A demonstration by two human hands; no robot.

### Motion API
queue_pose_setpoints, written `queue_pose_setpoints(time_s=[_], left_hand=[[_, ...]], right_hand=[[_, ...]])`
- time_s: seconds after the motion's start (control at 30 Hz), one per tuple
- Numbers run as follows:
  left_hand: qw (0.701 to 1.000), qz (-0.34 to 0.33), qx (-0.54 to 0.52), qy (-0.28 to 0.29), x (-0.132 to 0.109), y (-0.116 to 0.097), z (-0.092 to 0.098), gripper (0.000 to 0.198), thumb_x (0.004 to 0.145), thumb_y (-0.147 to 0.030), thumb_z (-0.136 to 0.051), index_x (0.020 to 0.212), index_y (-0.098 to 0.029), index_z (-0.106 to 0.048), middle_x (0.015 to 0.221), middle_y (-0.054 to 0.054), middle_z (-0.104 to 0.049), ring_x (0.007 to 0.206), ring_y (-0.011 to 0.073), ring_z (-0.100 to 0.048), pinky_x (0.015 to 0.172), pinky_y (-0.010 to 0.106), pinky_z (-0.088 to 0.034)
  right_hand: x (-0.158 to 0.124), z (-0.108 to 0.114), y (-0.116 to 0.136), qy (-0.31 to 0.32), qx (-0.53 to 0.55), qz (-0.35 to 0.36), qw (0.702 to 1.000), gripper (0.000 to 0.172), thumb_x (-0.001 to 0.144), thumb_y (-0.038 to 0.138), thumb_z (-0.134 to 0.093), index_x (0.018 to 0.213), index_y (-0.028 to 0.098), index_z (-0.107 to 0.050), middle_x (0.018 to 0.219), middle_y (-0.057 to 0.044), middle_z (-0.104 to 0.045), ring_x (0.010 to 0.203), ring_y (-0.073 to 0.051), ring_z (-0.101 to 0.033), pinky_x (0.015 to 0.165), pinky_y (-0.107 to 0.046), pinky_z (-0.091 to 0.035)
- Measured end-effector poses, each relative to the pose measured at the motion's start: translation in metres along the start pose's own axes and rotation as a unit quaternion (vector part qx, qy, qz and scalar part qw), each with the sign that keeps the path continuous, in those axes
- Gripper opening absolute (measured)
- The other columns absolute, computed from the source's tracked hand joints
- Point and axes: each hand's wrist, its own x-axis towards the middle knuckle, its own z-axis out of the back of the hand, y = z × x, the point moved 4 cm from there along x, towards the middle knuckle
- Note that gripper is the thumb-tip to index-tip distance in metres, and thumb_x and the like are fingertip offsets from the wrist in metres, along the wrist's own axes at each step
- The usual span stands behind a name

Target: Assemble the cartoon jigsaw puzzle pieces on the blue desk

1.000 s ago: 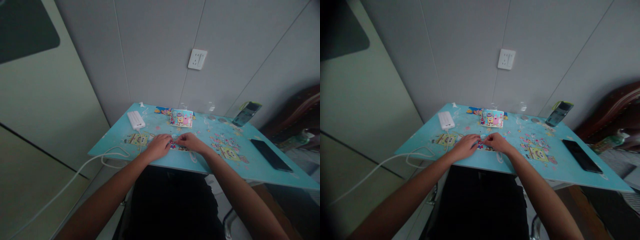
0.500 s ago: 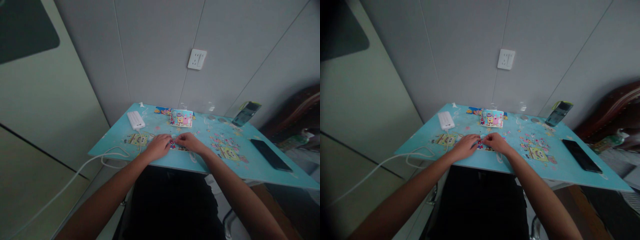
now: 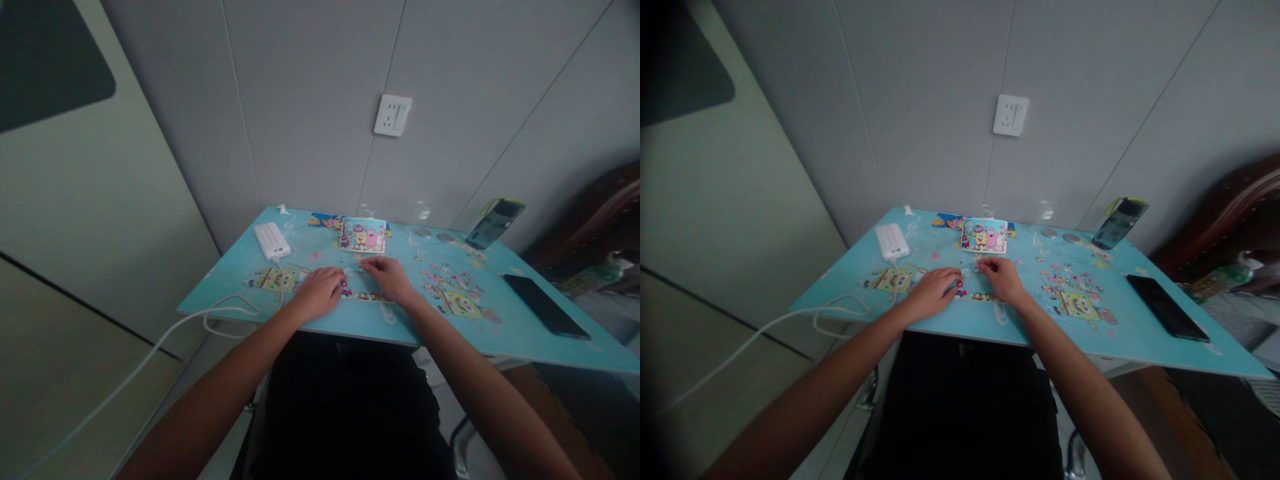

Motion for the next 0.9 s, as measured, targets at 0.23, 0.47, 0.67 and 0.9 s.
queue_pose_setpoints(time_s=[0.23, 0.47, 0.67, 0.9], left_hand=[[1.000, -0.001, 0.004, 0.002, 0.000, 0.002, -0.002, 0.027, 0.095, -0.024, -0.053, 0.121, -0.023, -0.063, 0.134, 0.007, -0.062, 0.126, 0.0248, -0.056, 0.111, 0.043, -0.042], [1.000, 0.006, 0.005, -0.003, 0.000, 0.004, -0.004, 0.039, 0.096, -0.026, -0.053, 0.135, -0.021, -0.055, 0.136, 0.009, -0.061, 0.128, 0.0251, -0.055, 0.112, 0.044, -0.041], [1.000, -0.008, 0.006, -0.007, 0.000, 0.002, -0.003, 0.034, 0.096, -0.024, -0.052, 0.129, -0.021, -0.060, 0.135, 0.008, -0.062, 0.128, 0.0246, -0.055, 0.113, 0.043, -0.041], [1.000, -0.012, 0.007, -0.015, -0.001, 0.000, -0.001, 0.032, 0.098, -0.025, -0.048, 0.125, -0.022, -0.064, 0.132, 0.008, -0.064, 0.125, 0.0244, -0.057, 0.111, 0.044, -0.043]], right_hand=[[-0.005, 0.004, 0.004, -0.029, -0.046, 0.036, 0.998, 0.029, 0.089, 0.036, -0.058, 0.100, 0.016, -0.076, 0.096, -0.009, -0.076, 0.085, -0.021, -0.065, 0.085, -0.035, -0.050], [-0.013, 0.002, 0.009, -0.010, -0.047, 0.033, 0.998, 0.037, 0.085, 0.039, -0.062, 0.109, 0.013, -0.073, 0.085, -0.007, -0.072, 0.075, -0.019, -0.062, 0.074, -0.032, -0.049], [-0.006, 0.031, -0.001, -0.083, 0.004, 0.014, 0.996, 0.043, 0.081, 0.044, -0.067, 0.109, 0.012, -0.073, 0.085, -0.007, -0.073, 0.075, -0.019, -0.063, 0.073, -0.031, -0.049], [-0.013, 0.107, -0.034, -0.171, -0.067, -0.016, 0.983, 0.042, 0.083, 0.044, -0.065, 0.108, 0.013, -0.075, 0.089, -0.011, -0.076, 0.074, -0.021, -0.066, 0.070, -0.034, -0.050]])
